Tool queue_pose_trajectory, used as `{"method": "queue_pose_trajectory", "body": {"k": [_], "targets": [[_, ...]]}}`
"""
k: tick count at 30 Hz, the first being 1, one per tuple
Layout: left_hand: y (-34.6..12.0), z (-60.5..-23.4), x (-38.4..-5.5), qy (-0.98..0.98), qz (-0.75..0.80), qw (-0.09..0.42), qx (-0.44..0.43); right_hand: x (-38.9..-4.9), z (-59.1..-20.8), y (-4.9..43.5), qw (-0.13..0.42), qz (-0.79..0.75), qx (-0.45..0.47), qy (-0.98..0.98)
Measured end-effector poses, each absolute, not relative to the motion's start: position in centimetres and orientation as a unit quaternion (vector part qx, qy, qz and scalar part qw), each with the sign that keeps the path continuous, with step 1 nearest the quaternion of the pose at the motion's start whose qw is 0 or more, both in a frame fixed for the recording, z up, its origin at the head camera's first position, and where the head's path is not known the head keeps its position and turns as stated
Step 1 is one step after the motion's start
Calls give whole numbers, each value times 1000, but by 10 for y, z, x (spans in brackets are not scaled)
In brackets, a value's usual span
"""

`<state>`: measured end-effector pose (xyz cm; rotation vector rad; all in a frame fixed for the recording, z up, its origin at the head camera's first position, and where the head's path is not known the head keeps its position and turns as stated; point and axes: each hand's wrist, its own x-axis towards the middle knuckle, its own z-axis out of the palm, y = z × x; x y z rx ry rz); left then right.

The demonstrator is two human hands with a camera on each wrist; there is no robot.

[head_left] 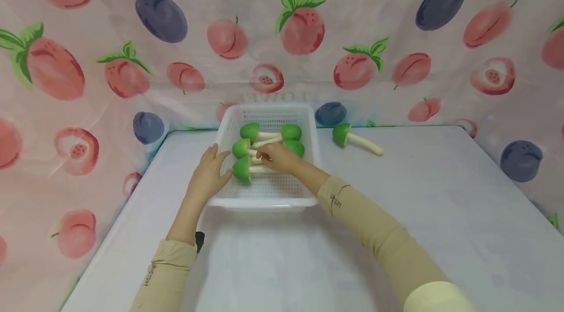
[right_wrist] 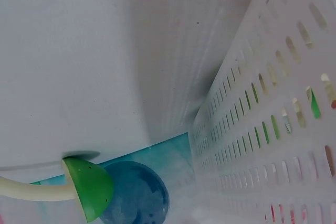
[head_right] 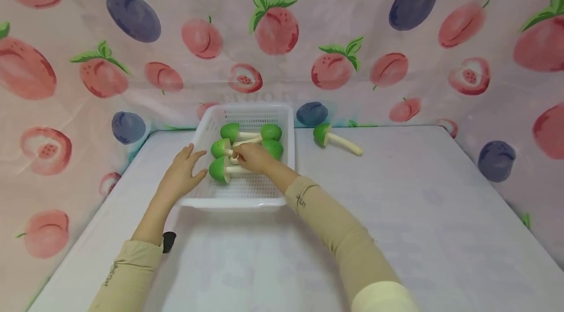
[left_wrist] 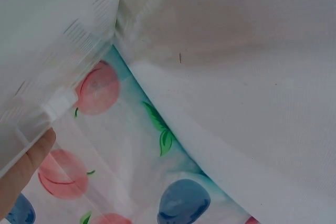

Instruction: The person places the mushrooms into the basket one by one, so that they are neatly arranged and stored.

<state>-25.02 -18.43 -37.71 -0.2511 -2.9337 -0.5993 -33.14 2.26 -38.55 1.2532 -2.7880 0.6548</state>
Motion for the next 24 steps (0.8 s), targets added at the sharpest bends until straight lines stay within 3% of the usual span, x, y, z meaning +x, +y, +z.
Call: {"method": "queue_pose_trajectory", "body": {"k": [24], "targets": [[-185, -376, -250, -974, -198, 69, -85, -332, -384, 24, 40, 239, 441, -864]]}}
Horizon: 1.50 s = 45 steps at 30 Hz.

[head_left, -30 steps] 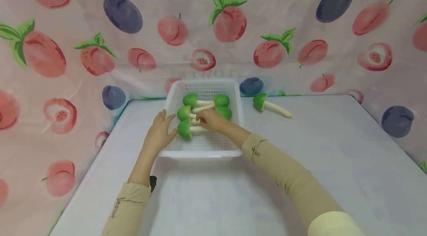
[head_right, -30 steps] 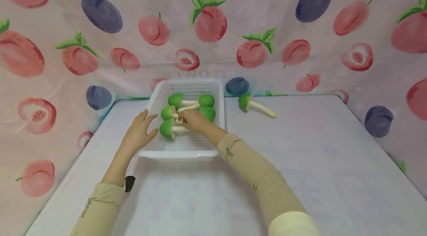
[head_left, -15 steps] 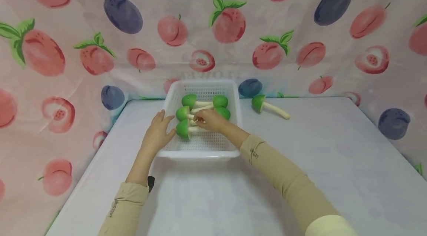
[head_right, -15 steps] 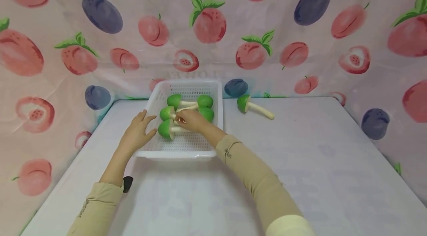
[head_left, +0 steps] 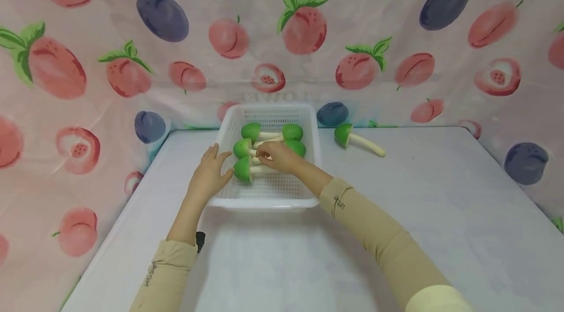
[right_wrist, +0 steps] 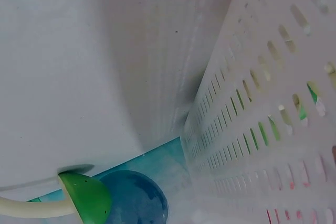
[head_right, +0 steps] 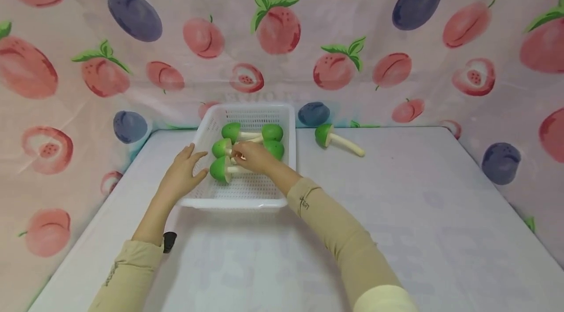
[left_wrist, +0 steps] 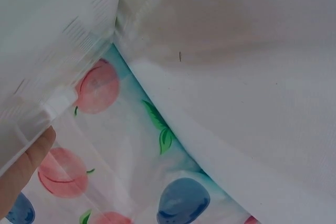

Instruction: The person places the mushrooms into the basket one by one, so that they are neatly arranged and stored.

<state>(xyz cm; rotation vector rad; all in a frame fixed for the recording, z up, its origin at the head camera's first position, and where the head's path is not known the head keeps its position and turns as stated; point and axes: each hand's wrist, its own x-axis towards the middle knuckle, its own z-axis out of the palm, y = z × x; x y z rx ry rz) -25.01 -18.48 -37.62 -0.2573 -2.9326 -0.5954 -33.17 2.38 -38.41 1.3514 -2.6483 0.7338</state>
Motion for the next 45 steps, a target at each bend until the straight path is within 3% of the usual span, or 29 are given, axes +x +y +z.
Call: {"method": "queue_pose_trajectory", "body": {"k": [10, 27, 35, 45], "targets": [[-184, -377, -256, -974, -198, 66, -85, -323, -374, 35, 104, 301, 437, -841], [-186, -376, -250, -972, -209, 73, -79, -310, -368, 61, 122, 337, 384, -851], [-182, -377, -250, -972, -212, 68, -80, -302, -364, 77, 190, 287, 413, -843], [-184, -379, -249, -972, -208, 68, -81, -305, -359, 104, 193, 315, 376, -850]]}}
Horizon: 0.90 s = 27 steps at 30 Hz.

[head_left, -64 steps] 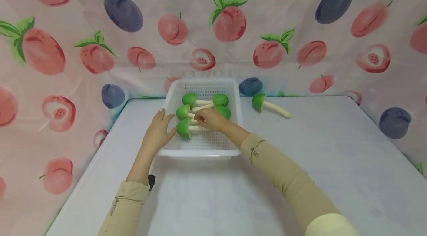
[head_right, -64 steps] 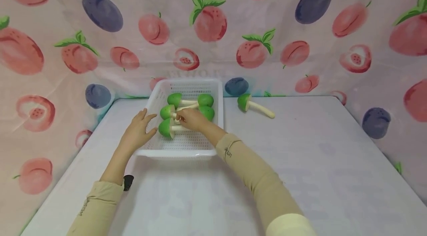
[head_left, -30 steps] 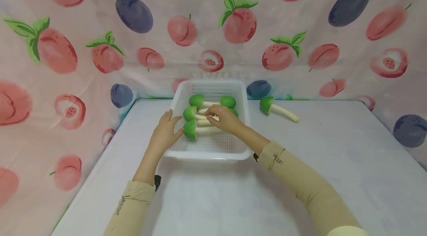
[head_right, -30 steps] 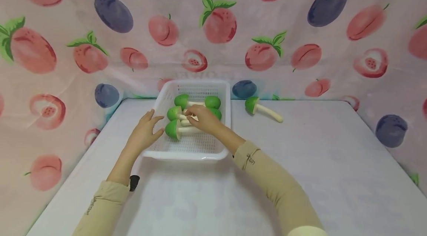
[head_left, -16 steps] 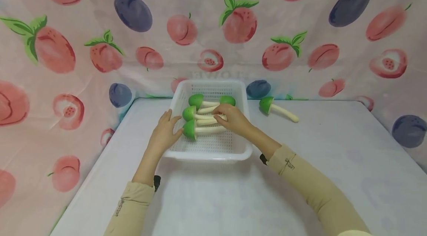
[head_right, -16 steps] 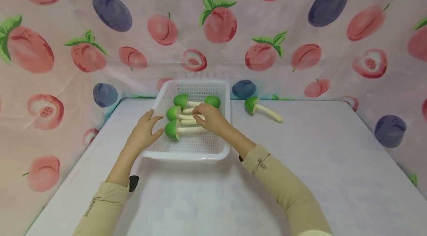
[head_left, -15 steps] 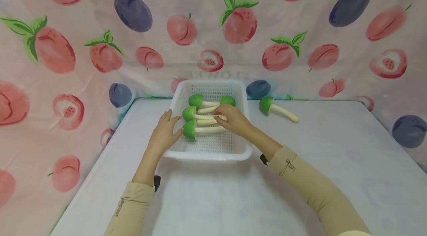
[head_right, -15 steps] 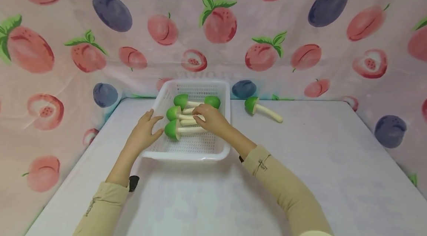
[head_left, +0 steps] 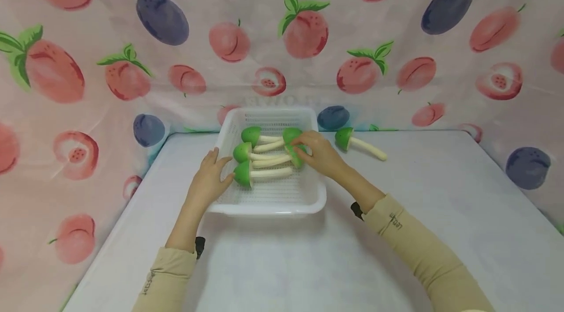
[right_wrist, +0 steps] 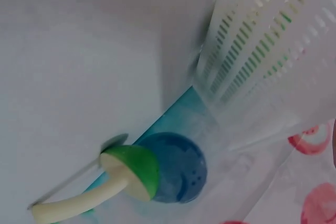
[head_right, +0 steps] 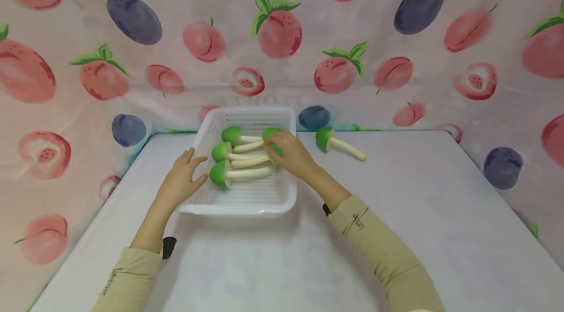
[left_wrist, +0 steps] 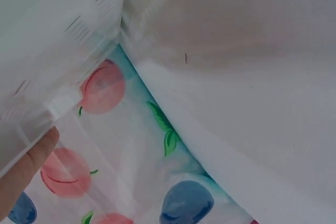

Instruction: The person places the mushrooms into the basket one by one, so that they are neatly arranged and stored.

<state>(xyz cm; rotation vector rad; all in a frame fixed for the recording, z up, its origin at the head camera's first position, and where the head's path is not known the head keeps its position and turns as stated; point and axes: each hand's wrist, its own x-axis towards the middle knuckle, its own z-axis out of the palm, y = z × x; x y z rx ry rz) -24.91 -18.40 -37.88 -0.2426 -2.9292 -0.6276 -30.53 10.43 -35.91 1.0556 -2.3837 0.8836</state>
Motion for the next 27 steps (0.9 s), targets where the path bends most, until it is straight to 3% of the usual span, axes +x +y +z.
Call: {"method": "queue_pose_trajectory", "body": {"k": [13, 27], "targets": [[-186, -378, -249, -973, -206, 70, -77, -323, -354, 148, 186, 301, 289, -890], [-186, -378, -249, -972, -213, 67, -71, -357, -364, 183, 100, 280, 220, -929]]}}
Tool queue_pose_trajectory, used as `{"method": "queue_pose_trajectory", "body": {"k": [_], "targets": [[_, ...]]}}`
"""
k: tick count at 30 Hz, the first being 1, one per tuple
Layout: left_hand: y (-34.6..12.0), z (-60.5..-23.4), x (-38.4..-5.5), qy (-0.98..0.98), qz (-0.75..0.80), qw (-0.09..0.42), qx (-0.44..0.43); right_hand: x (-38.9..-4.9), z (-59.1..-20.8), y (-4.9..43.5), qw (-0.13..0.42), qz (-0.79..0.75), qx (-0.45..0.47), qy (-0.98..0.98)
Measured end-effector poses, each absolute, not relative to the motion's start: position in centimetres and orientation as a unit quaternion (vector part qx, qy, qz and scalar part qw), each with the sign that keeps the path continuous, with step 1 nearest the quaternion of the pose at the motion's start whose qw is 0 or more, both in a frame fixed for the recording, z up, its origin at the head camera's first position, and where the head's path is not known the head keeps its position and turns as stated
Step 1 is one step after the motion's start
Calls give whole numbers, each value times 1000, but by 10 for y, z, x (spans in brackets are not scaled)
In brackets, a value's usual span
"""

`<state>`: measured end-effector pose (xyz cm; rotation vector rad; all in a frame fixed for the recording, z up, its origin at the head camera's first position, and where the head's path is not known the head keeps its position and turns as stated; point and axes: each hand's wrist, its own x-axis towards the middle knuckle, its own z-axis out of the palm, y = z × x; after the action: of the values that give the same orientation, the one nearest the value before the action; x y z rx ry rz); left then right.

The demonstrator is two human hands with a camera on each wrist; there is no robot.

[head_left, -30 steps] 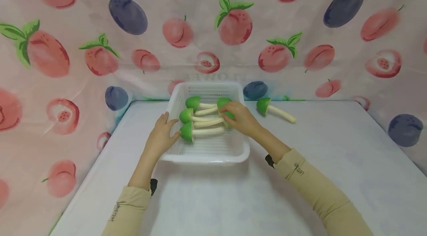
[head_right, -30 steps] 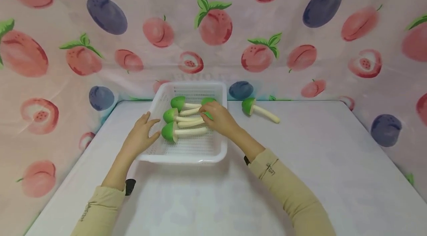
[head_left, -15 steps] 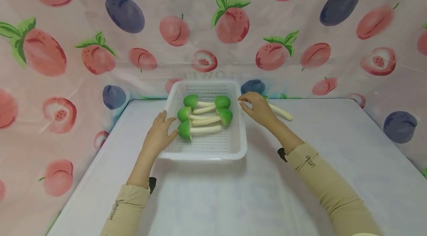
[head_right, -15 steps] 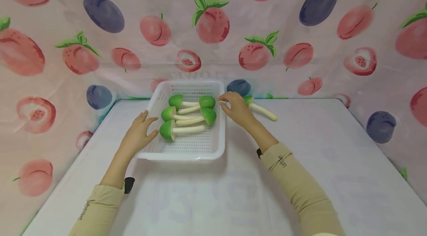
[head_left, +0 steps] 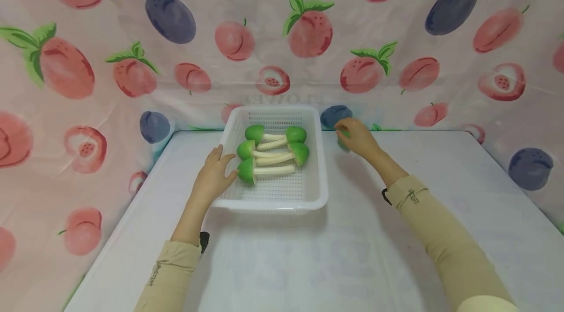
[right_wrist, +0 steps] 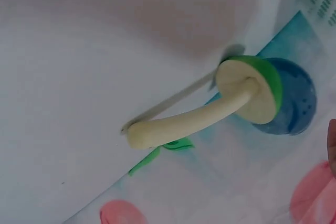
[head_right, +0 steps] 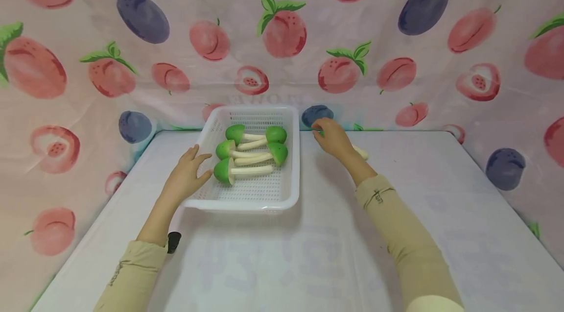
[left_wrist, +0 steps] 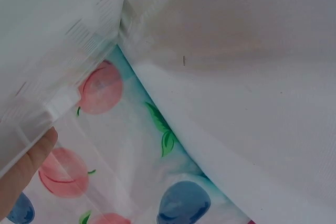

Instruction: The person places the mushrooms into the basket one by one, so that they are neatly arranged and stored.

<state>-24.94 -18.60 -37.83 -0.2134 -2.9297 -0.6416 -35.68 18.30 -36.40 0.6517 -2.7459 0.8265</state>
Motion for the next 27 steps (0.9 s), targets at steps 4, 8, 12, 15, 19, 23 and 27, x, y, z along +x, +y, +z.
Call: {"method": "queue_pose_trajectory", "body": {"k": [4, 8, 12, 15, 19, 23, 27], "targets": [[-186, -380, -250, -973, -212, 64, -71, -369, -367, 190, 81, 248, 214, -941], [-185, -378, -250, -974, -206, 64, -72, -381, -372, 194, 65, 218, 197, -954], [-186, -377, -250, -975, -204, 65, -64, -392, -377, 192, 46, 187, 169, -967], [-186, -376, -250, -975, -202, 63, -64, -399, -381, 192, 26, 169, 143, -975], [-187, -376, -251, -975, -198, 72, -70, -407, -386, 196, 1, 171, 120, -978], [-187, -377, -252, -975, -198, 76, -69, -414, -394, 199, -21, 163, 107, -981], [-187, -379, -253, -974, -201, 71, -71, -418, -399, 200, -33, 144, 90, -985]]}}
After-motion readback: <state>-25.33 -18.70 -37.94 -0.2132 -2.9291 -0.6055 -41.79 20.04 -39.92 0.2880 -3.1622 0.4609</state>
